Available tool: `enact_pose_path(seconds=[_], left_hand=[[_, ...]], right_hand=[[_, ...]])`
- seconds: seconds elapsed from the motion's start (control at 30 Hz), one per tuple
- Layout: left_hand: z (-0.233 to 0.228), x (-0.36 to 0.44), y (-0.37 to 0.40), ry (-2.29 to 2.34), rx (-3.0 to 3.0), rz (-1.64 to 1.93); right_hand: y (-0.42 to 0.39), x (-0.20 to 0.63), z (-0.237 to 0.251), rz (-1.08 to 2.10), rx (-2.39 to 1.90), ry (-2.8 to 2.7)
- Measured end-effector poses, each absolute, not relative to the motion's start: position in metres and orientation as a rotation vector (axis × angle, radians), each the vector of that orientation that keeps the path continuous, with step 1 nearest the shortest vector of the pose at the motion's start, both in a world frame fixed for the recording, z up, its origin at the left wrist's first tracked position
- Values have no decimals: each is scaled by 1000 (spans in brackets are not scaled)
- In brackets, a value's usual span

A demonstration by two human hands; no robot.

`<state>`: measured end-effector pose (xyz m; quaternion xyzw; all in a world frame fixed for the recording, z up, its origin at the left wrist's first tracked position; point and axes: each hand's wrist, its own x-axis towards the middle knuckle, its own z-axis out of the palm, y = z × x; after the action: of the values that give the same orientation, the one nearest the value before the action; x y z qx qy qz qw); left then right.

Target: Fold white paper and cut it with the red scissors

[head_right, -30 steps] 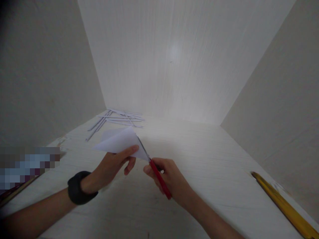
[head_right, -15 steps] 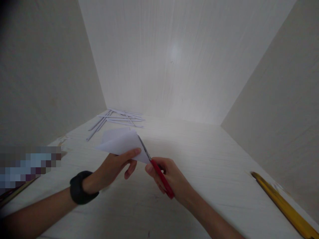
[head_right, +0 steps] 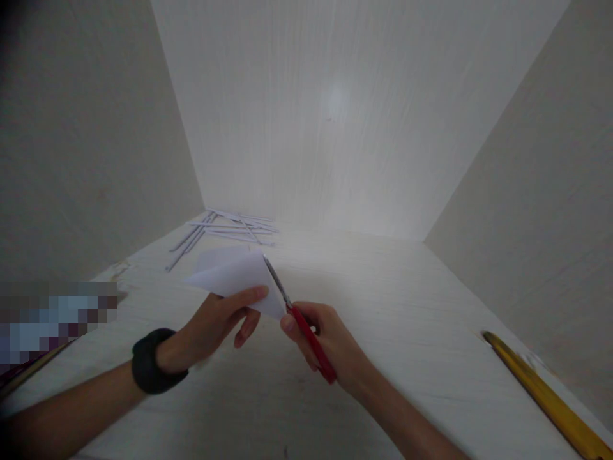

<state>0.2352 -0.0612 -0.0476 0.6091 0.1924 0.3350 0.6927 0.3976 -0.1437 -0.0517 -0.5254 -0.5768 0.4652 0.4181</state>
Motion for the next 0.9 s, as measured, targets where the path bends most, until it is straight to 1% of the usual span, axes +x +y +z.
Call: enact_pose_path(seconds=[0.17,0.6,0.9], left_hand=[[-49,235,-61,428,1363,742],[-54,235,-60,509,1457,705],[-51,237,-62,481,1423,693]], right_hand=[[-145,399,-53,1177,-1291,-1485],[-143,398,-57,1090,-1317,-1532],[-142,399,-60,1109,-1302,-1513]])
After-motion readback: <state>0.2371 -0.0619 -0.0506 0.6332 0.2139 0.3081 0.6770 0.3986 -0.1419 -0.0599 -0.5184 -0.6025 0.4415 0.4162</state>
